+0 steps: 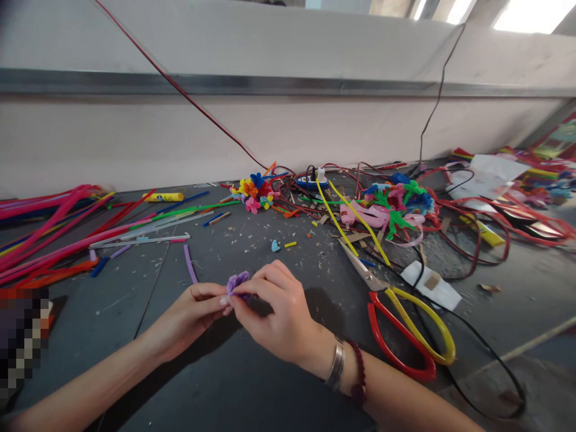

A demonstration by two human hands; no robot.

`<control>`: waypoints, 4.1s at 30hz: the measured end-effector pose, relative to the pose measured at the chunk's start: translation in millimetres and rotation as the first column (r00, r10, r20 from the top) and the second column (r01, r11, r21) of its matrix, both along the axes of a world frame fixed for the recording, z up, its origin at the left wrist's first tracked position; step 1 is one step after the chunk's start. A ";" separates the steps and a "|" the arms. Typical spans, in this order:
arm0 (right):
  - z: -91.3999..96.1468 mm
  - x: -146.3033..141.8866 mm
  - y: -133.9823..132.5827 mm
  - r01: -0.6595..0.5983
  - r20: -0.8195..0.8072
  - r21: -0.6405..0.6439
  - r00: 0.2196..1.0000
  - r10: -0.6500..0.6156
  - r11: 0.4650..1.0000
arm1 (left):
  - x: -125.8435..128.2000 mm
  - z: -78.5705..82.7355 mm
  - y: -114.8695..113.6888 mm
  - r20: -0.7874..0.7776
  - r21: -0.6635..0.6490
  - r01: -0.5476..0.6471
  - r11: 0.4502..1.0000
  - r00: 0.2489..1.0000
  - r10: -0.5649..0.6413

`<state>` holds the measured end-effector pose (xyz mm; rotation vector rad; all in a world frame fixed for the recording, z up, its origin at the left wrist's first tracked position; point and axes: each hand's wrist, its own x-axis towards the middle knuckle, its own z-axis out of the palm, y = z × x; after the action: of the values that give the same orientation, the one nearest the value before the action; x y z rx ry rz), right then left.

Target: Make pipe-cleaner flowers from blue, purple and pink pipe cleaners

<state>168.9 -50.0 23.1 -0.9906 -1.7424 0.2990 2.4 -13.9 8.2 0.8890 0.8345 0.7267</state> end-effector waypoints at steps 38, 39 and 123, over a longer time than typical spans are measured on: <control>1.4 -3.4 -1.1 0.020 -0.056 -0.020 0.998 -0.021 1.000 | 1.4 0.0 -1.4 0.072 -0.093 0.072 0.993 0.995 -0.065; 1.0 -4.3 -1.6 0.030 -0.056 -0.027 0.998 -0.032 0.999 | 1.8 -0.2 -1.7 0.070 -0.089 0.076 0.993 0.995 -0.070; -2.6 -3.9 -1.7 -0.481 -0.479 -0.564 0.853 0.208 0.671 | -10.1 67.1 -7.5 -0.505 0.857 0.417 0.302 0.795 0.336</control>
<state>165.0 -51.7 20.5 -0.9809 -1.4559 1.3747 -7.7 -21.4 75.3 2.4131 0.8851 0.8975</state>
